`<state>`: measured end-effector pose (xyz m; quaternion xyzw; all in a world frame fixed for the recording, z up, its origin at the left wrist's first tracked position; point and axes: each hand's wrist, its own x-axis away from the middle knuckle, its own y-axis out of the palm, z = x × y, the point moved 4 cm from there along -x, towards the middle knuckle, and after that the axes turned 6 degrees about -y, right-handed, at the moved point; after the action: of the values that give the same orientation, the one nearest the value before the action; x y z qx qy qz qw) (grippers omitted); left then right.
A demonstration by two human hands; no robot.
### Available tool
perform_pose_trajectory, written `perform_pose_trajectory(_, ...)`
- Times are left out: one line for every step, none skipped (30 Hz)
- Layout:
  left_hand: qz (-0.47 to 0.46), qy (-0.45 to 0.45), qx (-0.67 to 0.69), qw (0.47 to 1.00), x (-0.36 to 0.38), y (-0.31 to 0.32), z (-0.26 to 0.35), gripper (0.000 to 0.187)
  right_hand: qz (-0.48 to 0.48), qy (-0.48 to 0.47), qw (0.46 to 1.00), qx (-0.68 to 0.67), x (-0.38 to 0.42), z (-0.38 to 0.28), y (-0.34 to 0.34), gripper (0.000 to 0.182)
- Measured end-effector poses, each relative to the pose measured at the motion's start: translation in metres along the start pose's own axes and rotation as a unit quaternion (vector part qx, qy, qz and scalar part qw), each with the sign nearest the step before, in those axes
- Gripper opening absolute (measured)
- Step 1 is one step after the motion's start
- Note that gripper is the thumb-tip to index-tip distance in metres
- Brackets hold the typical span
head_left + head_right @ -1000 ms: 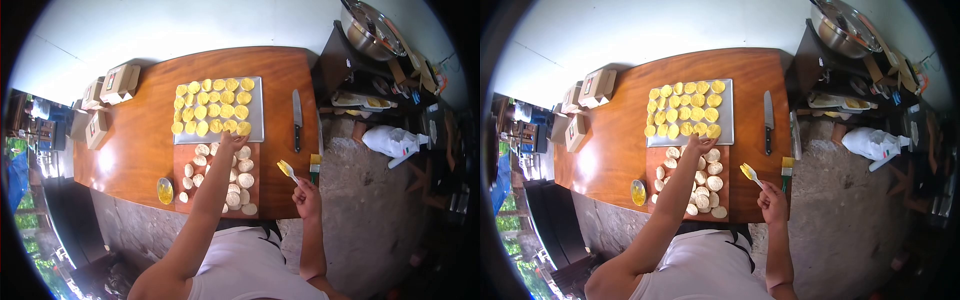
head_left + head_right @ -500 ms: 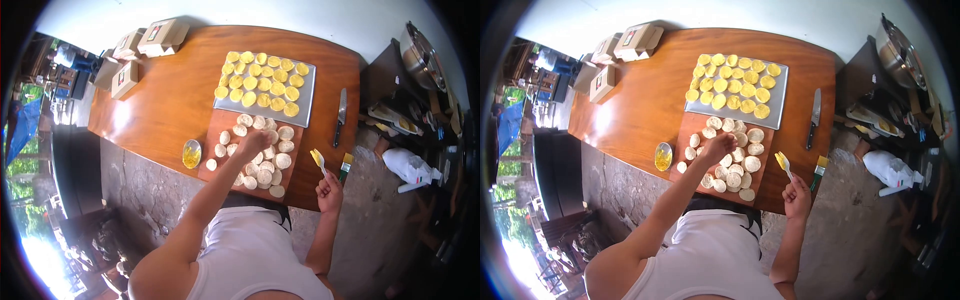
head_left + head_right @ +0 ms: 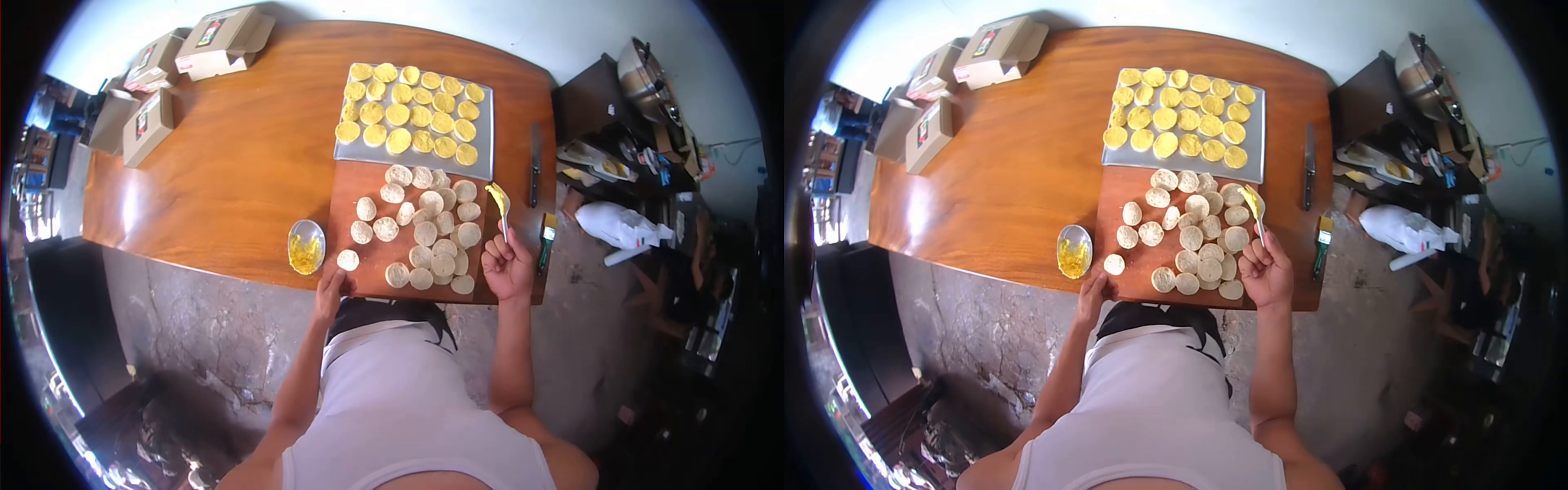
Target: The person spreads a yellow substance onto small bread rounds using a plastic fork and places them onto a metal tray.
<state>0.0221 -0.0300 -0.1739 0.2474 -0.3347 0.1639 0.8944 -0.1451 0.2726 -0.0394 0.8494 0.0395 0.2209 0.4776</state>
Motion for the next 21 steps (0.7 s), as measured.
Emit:
perform_pose_trajectory(-0.034,0.017,-0.06,0.997,-0.008,0.002,0.009,0.027,0.002,-0.011,1.0,0.007,0.005,0.002,0.003,0.021)
perform_pose_trajectory(-0.065,0.035,-0.122,0.99,-0.015,0.004,0.019,0.027,0.019,-0.029,0.999,-0.006,0.011,0.006,0.004,0.021)
perform_pose_trajectory(-0.076,0.035,-0.124,0.989,-0.022,0.006,0.031,0.027,0.036,-0.048,0.998,-0.021,0.016,0.008,0.004,0.021)
perform_pose_trajectory(-0.1,0.07,-0.208,0.97,-0.029,0.013,0.044,0.027,0.04,-0.059,0.997,-0.021,0.023,0.01,0.005,0.021)
perform_pose_trajectory(-0.126,0.103,-0.291,0.943,-0.033,0.022,0.056,0.028,0.051,-0.074,0.996,-0.02,0.033,0.011,0.005,0.021)
perform_pose_trajectory(-0.13,0.114,-0.349,0.921,-0.039,0.028,0.068,0.028,0.062,-0.089,0.994,-0.02,0.043,0.011,0.003,0.022)
perform_pose_trajectory(-0.143,0.113,-0.355,0.917,-0.048,0.035,0.073,0.028,0.067,-0.103,0.992,-0.024,0.054,0.011,-0.001,0.022)
perform_pose_trajectory(-0.158,0.125,-0.367,0.908,-0.057,0.044,0.08,0.028,0.065,-0.108,0.991,-0.038,0.065,0.013,-0.008,0.023)
perform_pose_trajectory(-0.171,0.138,-0.379,0.899,-0.066,0.054,0.086,0.027,0.06,-0.111,0.991,-0.051,0.075,0.014,-0.013,0.025)
perform_pose_trajectory(-0.159,0.137,-0.417,0.884,-0.069,0.07,0.096,0.026,0.064,-0.117,0.989,-0.058,0.084,0.014,-0.018,0.025)
perform_pose_trajectory(-0.163,0.141,-0.422,0.881,-0.077,0.088,0.101,0.026,0.063,-0.124,0.988,-0.061,0.091,0.014,-0.024,0.025)
perform_pose_trajectory(-0.159,0.184,-0.466,0.85,-0.084,0.107,0.105,0.026,0.089,-0.126,0.986,-0.065,0.099,0.015,-0.032,0.023)
perform_pose_trajectory(-0.154,0.226,-0.509,0.817,-0.09,0.124,0.105,0.027,0.115,-0.126,0.983,-0.07,0.106,0.016,-0.04,0.022)
perform_pose_trajectory(-0.155,0.238,-0.511,0.811,-0.096,0.143,0.104,0.028,0.13,-0.125,0.981,-0.075,0.111,0.018,-0.047,0.023)
perform_pose_trajectory(-0.157,0.252,-0.514,0.805,-0.107,0.163,0.1,0.028,0.126,-0.13,0.98,-0.082,0.114,0.018,-0.051,0.023)
perform_pose_trajectory(-0.172,0.269,-0.521,0.791,-0.121,0.183,0.094,0.027,0.126,-0.121,0.981,-0.086,0.117,0.02,-0.055,0.023)
perform_pose_trajectory(-0.167,0.285,-0.535,0.777,-0.133,0.204,0.089,0.024,0.126,-0.114,0.981,-0.09,0.12,0.021,-0.06,0.024)
perform_pose_trajectory(-0.163,0.307,-0.553,0.757,-0.137,0.227,0.09,0.022,0.121,-0.108,0.982,-0.094,0.122,0.021,-0.061,0.025)
perform_pose_trajectory(-0.158,0.327,-0.569,0.738,-0.145,0.246,0.088,0.02,0.122,-0.114,0.981,-0.101,0.123,0.02,-0.064,0.025)
perform_pose_trajectory(-0.147,0.352,-0.582,0.718,-0.159,0.263,0.083,0.019,0.122,-0.102,0.982,-0.1,0.125,0.02,-0.068,0.025)
perform_pose_trajectory(-0.134,0.376,-0.595,0.698,-0.178,0.274,0.072,0.018,0.123,-0.088,0.983,-0.099,0.127,0.021,-0.072,0.025)
